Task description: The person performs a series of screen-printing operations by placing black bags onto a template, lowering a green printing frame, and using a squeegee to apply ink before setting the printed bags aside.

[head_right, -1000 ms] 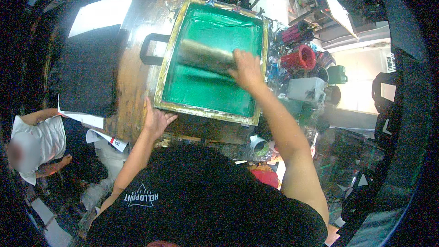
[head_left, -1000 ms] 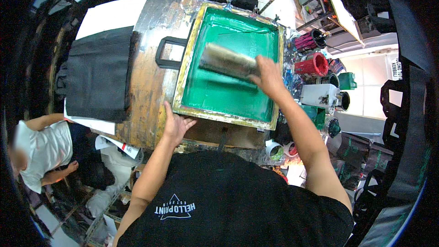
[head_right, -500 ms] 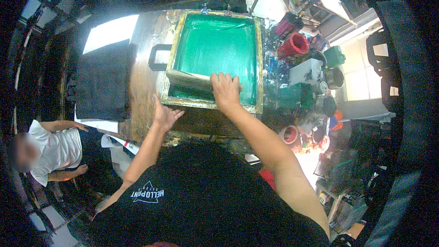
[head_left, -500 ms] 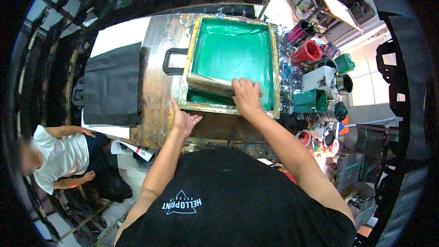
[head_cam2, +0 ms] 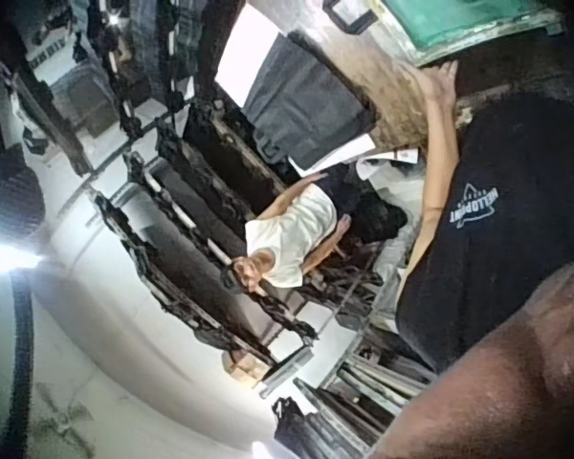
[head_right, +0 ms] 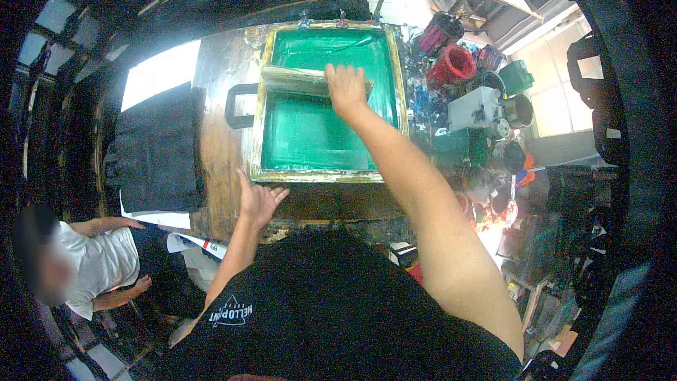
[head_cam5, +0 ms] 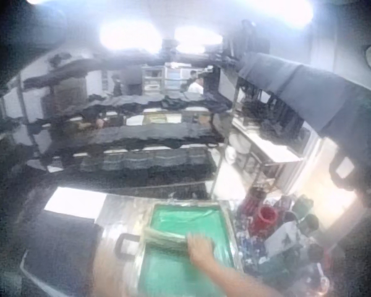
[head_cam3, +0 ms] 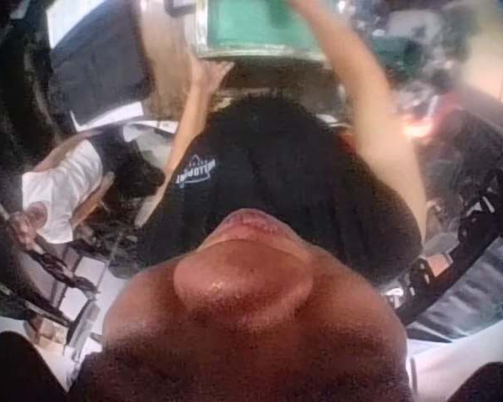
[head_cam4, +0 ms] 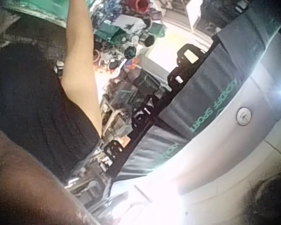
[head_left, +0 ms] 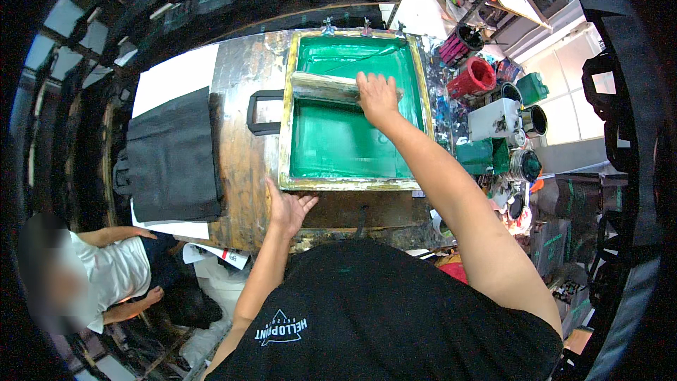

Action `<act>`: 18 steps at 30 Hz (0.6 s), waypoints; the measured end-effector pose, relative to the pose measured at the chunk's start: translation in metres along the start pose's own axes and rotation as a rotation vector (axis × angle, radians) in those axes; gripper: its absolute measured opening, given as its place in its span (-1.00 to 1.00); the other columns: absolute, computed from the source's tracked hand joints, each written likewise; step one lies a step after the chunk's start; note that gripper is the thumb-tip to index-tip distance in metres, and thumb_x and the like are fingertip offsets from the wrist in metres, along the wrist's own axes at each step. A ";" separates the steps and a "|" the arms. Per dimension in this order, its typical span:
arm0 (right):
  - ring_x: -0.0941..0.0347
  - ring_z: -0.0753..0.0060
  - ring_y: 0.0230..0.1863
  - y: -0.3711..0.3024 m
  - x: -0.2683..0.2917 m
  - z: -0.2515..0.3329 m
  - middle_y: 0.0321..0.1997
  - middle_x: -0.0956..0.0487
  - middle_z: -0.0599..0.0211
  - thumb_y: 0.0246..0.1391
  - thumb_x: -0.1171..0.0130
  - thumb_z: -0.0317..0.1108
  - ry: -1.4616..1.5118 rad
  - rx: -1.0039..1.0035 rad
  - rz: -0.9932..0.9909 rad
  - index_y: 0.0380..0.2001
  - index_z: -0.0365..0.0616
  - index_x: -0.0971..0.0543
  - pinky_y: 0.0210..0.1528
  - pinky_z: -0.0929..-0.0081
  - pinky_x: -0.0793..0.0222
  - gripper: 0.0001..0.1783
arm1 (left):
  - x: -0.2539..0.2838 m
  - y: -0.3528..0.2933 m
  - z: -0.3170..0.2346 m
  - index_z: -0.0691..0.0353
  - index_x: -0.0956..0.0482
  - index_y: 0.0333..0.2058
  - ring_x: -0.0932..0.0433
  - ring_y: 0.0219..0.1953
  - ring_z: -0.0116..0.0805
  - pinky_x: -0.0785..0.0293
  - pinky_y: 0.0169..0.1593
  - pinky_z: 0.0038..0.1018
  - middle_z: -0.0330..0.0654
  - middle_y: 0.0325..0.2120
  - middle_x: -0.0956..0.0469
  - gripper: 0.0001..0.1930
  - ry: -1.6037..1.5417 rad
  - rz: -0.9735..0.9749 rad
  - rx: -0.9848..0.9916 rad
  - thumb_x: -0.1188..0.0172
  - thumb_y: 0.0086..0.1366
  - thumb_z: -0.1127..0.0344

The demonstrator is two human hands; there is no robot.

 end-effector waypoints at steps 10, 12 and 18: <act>-0.54 0.10 -0.01 0.064 -0.017 -0.030 -0.08 -0.60 0.21 -0.06 -0.47 -0.14 0.016 0.032 0.015 0.04 -0.02 -0.40 -0.04 0.03 -0.37 -0.36 | -0.003 -0.002 -0.005 0.24 0.36 0.50 0.08 0.48 0.35 0.00 0.46 0.08 0.23 0.49 0.18 0.20 0.040 0.131 -0.009 0.41 0.24 -0.69; -0.58 0.08 -0.05 0.080 -0.019 -0.029 -0.12 -0.62 0.19 -0.07 -0.47 -0.14 0.034 0.027 -0.001 0.00 -0.02 -0.42 -0.07 0.04 -0.39 -0.39 | -0.001 -0.004 -0.004 0.23 0.33 0.50 0.04 0.48 0.34 0.00 0.46 0.08 0.21 0.48 0.12 0.19 0.026 0.116 -0.005 0.42 0.26 -0.68; -0.65 0.07 -0.13 0.102 -0.023 -0.020 -0.19 -0.67 0.15 0.03 -0.32 -0.25 0.039 -0.043 0.044 -0.07 -0.09 -0.44 -0.09 0.09 -0.49 -0.58 | -0.001 -0.004 -0.006 0.20 0.39 0.50 0.10 0.49 0.34 0.05 0.48 0.09 0.18 0.50 0.17 0.19 0.034 0.140 0.000 0.39 0.26 -0.68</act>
Point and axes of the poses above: each hand's wrist, its own y-axis towards the middle knuckle, its own x-axis out of the back of the hand, z = x × y, the point moved 4 cm from there along y, towards the middle knuckle
